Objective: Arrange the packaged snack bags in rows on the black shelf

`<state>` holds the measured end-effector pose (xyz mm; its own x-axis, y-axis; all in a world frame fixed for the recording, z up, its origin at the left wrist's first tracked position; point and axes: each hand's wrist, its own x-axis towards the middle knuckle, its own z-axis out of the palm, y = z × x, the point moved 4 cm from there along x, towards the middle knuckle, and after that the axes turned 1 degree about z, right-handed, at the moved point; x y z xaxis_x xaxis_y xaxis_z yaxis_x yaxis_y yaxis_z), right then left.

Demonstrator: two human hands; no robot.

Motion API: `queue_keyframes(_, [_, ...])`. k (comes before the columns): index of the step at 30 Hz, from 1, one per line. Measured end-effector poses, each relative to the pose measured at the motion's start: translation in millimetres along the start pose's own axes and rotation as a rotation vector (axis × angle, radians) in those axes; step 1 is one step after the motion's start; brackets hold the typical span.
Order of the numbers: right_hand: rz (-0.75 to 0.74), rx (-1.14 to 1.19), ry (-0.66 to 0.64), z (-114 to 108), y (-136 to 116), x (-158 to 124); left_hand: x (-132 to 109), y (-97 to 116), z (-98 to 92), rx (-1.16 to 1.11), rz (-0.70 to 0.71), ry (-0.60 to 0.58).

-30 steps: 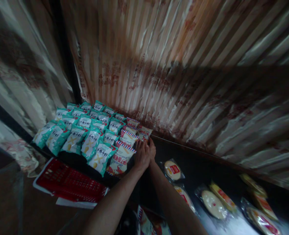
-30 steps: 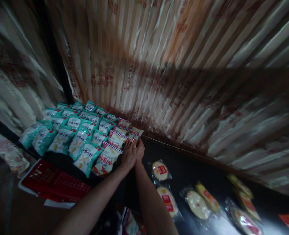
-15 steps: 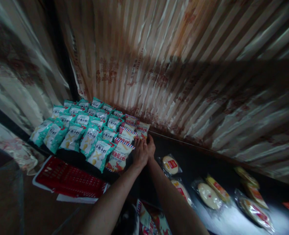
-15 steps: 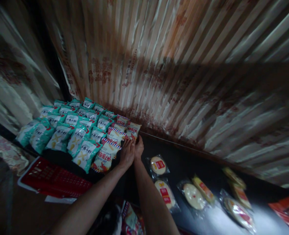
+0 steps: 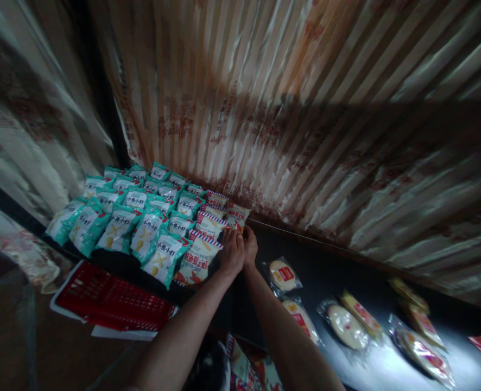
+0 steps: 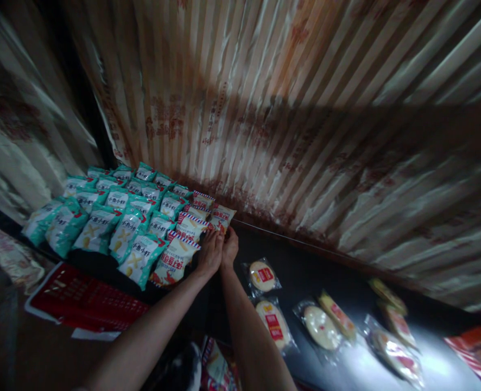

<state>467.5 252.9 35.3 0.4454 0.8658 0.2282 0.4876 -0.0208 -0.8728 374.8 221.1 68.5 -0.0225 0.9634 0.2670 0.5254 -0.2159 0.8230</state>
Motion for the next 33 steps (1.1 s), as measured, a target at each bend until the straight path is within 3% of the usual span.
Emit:
queue_keyframes(5, [-0.062, -0.030, 0.034, -2.0, 2.3, 0.8, 1.3, 0.0, 2.6, -0.004, -0.007, -0.001])
queue_keyframes(24, [-0.140, -0.059, -0.064, -0.8, -6.3, 1.2, 6.9, -8.2, 6.2, -0.087, -0.089, 0.014])
queue_keyframes(33, [-0.189, -0.033, -0.057, -2.5, -2.7, -4.5, -0.2, 3.4, -0.4, -0.025, -0.043, 0.026])
